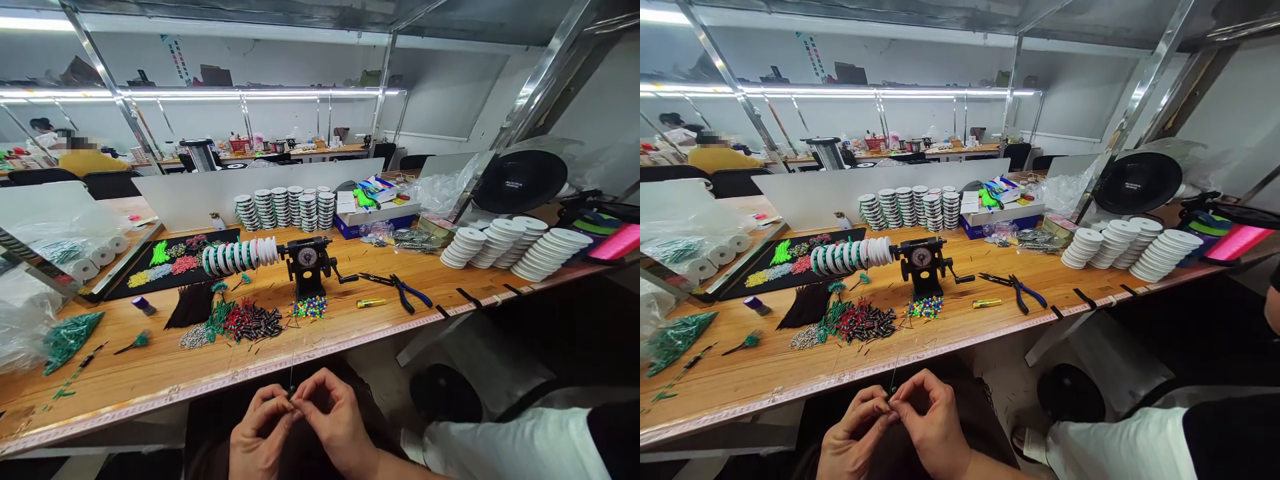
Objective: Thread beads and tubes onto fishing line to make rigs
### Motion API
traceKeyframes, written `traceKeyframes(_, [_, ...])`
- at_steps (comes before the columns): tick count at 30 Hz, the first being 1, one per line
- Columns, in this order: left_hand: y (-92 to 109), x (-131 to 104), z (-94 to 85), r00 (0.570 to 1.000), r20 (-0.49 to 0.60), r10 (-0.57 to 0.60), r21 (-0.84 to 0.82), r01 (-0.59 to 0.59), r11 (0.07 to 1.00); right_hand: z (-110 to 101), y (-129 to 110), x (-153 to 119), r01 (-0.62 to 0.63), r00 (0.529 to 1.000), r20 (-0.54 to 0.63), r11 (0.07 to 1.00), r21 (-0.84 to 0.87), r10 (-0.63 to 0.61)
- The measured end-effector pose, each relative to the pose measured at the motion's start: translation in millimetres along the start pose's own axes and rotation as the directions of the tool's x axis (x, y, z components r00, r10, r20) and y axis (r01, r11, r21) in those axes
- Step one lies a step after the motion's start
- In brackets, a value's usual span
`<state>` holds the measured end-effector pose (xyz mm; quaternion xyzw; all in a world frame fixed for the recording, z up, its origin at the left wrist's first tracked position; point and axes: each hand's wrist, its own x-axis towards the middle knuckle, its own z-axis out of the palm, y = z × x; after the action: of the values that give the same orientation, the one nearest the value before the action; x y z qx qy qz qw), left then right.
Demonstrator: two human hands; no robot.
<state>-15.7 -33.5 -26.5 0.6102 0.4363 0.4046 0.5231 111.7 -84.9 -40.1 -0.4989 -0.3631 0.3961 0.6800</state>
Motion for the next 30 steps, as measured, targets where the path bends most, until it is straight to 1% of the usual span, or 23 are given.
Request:
traceKeyframes(3, [2.6, 1.8, 1.4, 1.000, -0.006, -0.017, -0.022, 0.017, 1.000, 3.0, 1.9, 1.8, -0.024, 0.998, -0.055, 0.996, 0.081, 0.028])
traceKeyframes(6, [2.5, 1.9, 0.6, 1.000, -0.003, -0.005, -0.008, 0.005, 1.000, 4.5, 4.1, 3.7, -0.031, 0.997, -0.063, 0.992, 0.121, 0.039])
traceKeyframes(10, [2.3, 0.5, -0.8, 0.999, 0.004, 0.033, 0.022, -0.033, 0.999, 3.4, 4.2, 3.7, -0.033, 0.998, -0.044, 0.997, 0.074, 0.036])
traceKeyframes(13, [2.1, -0.1, -0.8, 0.999, 0.014, 0.038, 0.010, -0.038, 0.999, 2.4, 3.0, 3.4, -0.039, 0.999, -0.035, 0.998, 0.057, 0.041])
traceKeyframes(16, [0.1, 0.2, -0.8, 1.000, 0.002, 0.029, 0.003, -0.029, 1.000, 3.5, 3.4, 4.7, -0.053, 0.996, -0.061, 0.987, 0.152, 0.063])
traceKeyframes(19, [-2.0, 0.7, -1.1, 1.000, 0.020, 0.013, 0.011, -0.014, 1.000, 5.6, 4.8, 7.1, -0.067, 0.995, -0.060, 0.970, 0.233, 0.083])
traceKeyframes(25, [1.7, -0.3, -1.2, 1.000, -0.003, 0.031, 0.025, -0.030, 0.999, 5.1, 4.0, 5.9, -0.050, 0.997, -0.046, 0.989, 0.142, 0.057])
traceKeyframes(28, [2.2, -2.4, -3.5, 0.999, 0.004, 0.033, 0.043, -0.033, 0.999, 2.2, 2.3, 0.7, -0.011, 1.000, 0.001, 0.998, 0.057, 0.011])
traceKeyframes(30, [-0.2, -3.4, -6.1, 1.000, 0.010, 0.015, 0.049, -0.015, 0.999, 0.9, 0.8, -1.9, 0.008, 0.999, 0.037, 1.000, 0.007, -0.009])
